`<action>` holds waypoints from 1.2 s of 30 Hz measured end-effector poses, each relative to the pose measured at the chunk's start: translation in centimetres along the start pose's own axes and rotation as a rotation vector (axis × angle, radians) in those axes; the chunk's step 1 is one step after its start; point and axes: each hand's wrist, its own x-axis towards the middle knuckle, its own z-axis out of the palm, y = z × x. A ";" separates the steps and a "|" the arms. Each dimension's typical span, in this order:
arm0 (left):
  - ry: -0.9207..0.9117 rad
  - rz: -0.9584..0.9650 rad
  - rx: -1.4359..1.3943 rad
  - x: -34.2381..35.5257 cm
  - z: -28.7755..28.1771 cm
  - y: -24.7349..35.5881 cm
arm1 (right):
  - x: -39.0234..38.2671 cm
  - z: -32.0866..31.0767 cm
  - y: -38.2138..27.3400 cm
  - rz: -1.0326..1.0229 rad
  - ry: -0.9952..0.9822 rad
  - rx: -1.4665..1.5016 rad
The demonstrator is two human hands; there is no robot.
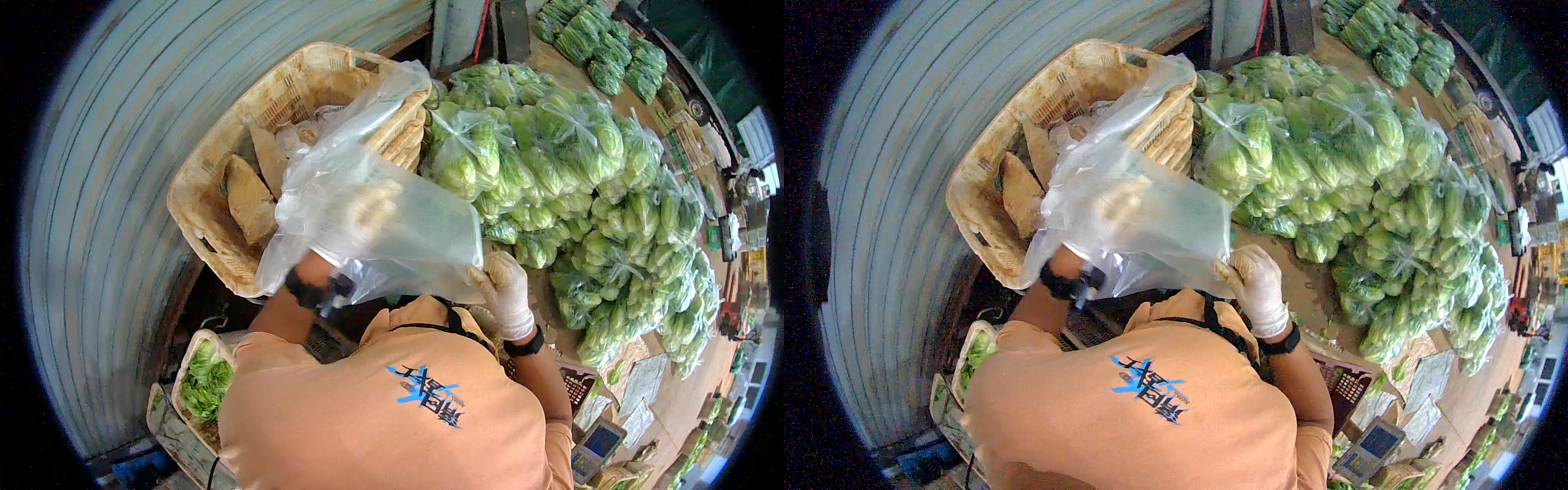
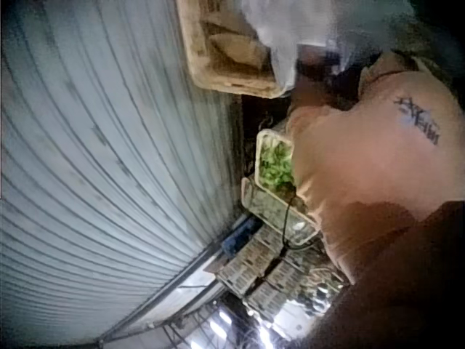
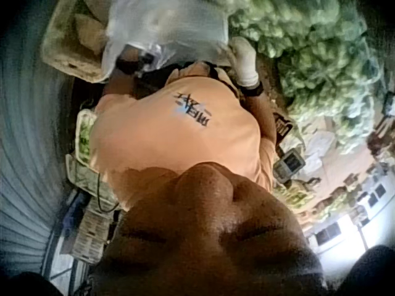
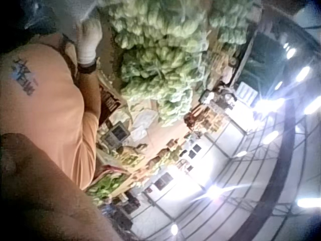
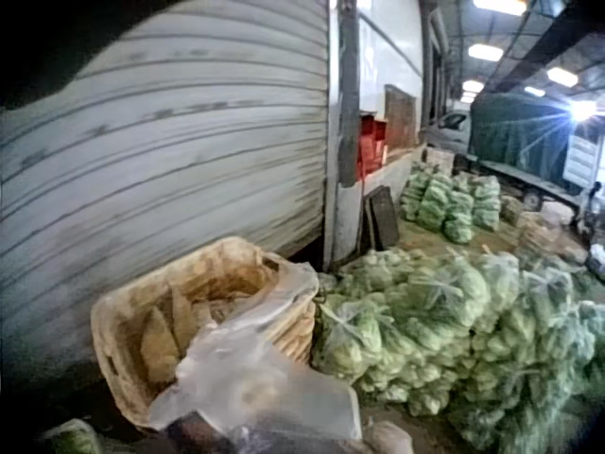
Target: The person trims the base of lettuce heads using a knife, removes outer leaves, weighs the lettuce on a scale, and places them into plastic bags for packaging.
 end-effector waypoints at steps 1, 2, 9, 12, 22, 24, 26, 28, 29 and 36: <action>0.017 -0.067 0.330 0.0 -1.9 -2.4 | -0.3 -0.6 -0.4 -0.040 0.053 -0.094; 0.004 -0.176 0.552 -0.9 -3.0 -4.5 | -0.7 -1.2 -0.5 -0.081 0.106 -0.190; -0.385 -0.693 0.332 -1.9 -4.7 -13.2 | -3.3 -3.2 -1.8 -0.216 -0.100 -0.241; -0.376 -0.594 0.339 -2.2 -4.2 -15.2 | -4.5 -3.0 -2.6 -0.231 -0.099 -0.241; -0.324 -0.852 -0.119 -2.5 -6.3 -11.6 | -24.5 -19.8 3.2 0.781 0.702 -0.159; -0.341 -0.878 0.537 0.0 -7.0 -10.0 | -28.5 -20.8 1.4 0.906 0.874 -0.172; -0.024 -0.581 0.859 1.5 -7.7 -8.3 | -34.8 -19.6 3.3 0.898 1.059 -0.009; 0.300 -0.079 0.897 3.8 -7.1 -4.1 | -31.2 -16.7 0.1 0.881 1.142 0.238; 0.266 -0.009 0.846 4.9 -5.8 -2.0 | -29.0 -15.7 -1.6 0.900 1.153 0.457; -1.447 -0.141 -1.092 3.3 14.1 12.6 | -15.0 -4.8 -4.7 0.376 0.441 0.221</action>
